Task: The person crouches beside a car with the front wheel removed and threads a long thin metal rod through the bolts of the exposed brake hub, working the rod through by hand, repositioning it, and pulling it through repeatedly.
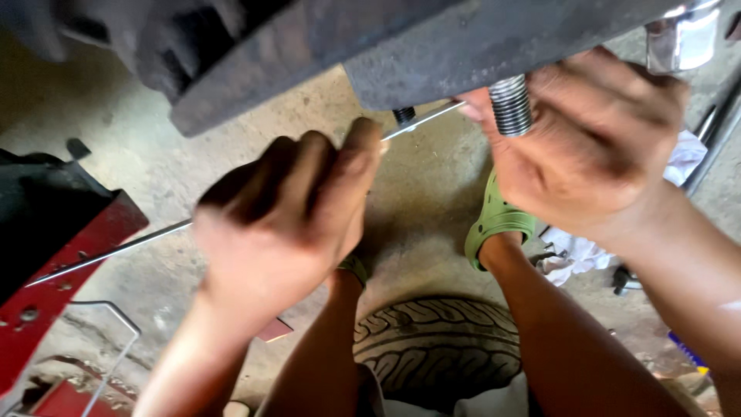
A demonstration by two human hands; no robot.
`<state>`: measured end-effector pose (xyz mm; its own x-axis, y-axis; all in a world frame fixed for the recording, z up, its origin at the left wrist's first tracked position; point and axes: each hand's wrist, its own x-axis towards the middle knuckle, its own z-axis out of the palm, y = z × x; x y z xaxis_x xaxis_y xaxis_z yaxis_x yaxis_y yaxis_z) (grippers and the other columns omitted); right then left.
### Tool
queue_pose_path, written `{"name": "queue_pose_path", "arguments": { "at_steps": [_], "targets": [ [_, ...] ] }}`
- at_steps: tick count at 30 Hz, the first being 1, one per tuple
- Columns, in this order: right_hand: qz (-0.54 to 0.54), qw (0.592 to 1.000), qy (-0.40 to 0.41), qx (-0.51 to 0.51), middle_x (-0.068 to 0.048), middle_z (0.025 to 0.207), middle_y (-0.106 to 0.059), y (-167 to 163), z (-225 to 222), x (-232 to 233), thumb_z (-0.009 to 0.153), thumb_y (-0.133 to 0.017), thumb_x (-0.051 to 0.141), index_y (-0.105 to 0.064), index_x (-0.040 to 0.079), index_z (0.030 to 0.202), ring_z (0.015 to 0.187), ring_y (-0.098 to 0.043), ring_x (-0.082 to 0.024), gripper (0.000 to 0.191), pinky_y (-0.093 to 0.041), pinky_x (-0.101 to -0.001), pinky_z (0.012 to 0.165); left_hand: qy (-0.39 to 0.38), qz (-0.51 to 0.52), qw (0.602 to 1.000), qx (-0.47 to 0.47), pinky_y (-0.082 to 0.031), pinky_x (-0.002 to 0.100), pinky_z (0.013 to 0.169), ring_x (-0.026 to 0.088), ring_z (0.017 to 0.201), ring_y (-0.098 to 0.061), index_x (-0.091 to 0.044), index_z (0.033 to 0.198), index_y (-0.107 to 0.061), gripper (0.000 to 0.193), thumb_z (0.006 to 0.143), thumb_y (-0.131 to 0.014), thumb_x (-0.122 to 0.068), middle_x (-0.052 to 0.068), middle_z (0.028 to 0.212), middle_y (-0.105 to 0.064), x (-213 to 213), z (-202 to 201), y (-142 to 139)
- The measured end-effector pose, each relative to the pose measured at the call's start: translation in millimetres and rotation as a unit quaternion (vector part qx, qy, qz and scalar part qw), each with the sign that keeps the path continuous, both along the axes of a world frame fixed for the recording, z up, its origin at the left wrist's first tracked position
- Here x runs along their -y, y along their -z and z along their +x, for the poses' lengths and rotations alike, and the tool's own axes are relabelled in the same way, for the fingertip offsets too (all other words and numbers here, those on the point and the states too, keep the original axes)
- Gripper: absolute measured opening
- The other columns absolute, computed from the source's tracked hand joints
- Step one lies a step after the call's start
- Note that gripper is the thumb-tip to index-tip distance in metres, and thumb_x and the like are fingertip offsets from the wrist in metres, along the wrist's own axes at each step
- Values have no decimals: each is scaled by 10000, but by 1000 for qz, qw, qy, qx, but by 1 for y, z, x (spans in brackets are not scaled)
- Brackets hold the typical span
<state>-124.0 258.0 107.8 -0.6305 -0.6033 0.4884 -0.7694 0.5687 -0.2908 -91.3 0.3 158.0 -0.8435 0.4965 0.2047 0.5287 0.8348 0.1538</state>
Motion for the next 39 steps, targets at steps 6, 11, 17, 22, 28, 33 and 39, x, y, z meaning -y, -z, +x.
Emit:
{"name": "queue_pose_path", "arguments": {
  "at_steps": [6,11,17,22,28,33,39],
  "targets": [
    [-38,999,17,-5,-58,894,-668,8,3,9,916,-840,-33,-773,40,970,731,-614,-196,113,-396,-294,539,-13,1,1000,16,-393,280,495,84,598,-529,-150,1110,-720,112,1004,-754,-162,-44,739,-556,1,-1,-9],
    [-5,999,38,9,-46,985,-680,-4,10,-3,828,-728,-103,-749,29,1098,816,-634,-199,301,-427,-293,604,-1,31,999,9,-396,283,477,102,590,-554,-116,1088,-715,131,974,-772,-89,-17,765,-589,-5,4,3],
    [-7,998,70,0,-27,970,-664,-2,15,-3,816,-787,-57,-756,34,1115,850,-664,-198,314,-459,-304,612,-13,3,1000,16,-441,311,568,149,709,-578,-132,1228,-712,241,1000,-778,-88,-3,847,-555,-6,15,2],
    [1,998,68,-5,-15,968,-661,5,18,-7,822,-777,-53,-770,43,1132,859,-652,-171,324,-469,-292,625,-14,15,1000,12,-457,291,578,130,684,-587,-140,1233,-698,211,1045,-792,-116,-10,829,-571,-5,14,1],
    [-32,998,54,-10,-34,958,-678,0,8,-2,816,-797,-40,-767,52,1046,797,-640,-180,249,-434,-282,568,-13,1,1000,10,-437,320,589,147,717,-592,-138,1212,-717,188,1040,-788,-117,-6,884,-592,-7,11,-2],
    [-6,999,37,15,12,976,-669,-11,6,6,875,-758,-44,-763,74,1106,811,-625,-145,259,-440,-276,610,-11,6,1000,2,-442,317,540,142,639,-587,-120,1113,-727,152,972,-779,-96,-2,799,-585,-7,5,-14],
    [-11,999,40,3,-7,891,-681,-9,11,1,870,-807,-35,-772,75,1017,706,-623,-154,187,-401,-293,521,5,-8,1000,10,-432,288,498,114,589,-578,-131,1105,-736,150,965,-786,-111,-21,772,-596,-7,5,-11]
  ]
}}
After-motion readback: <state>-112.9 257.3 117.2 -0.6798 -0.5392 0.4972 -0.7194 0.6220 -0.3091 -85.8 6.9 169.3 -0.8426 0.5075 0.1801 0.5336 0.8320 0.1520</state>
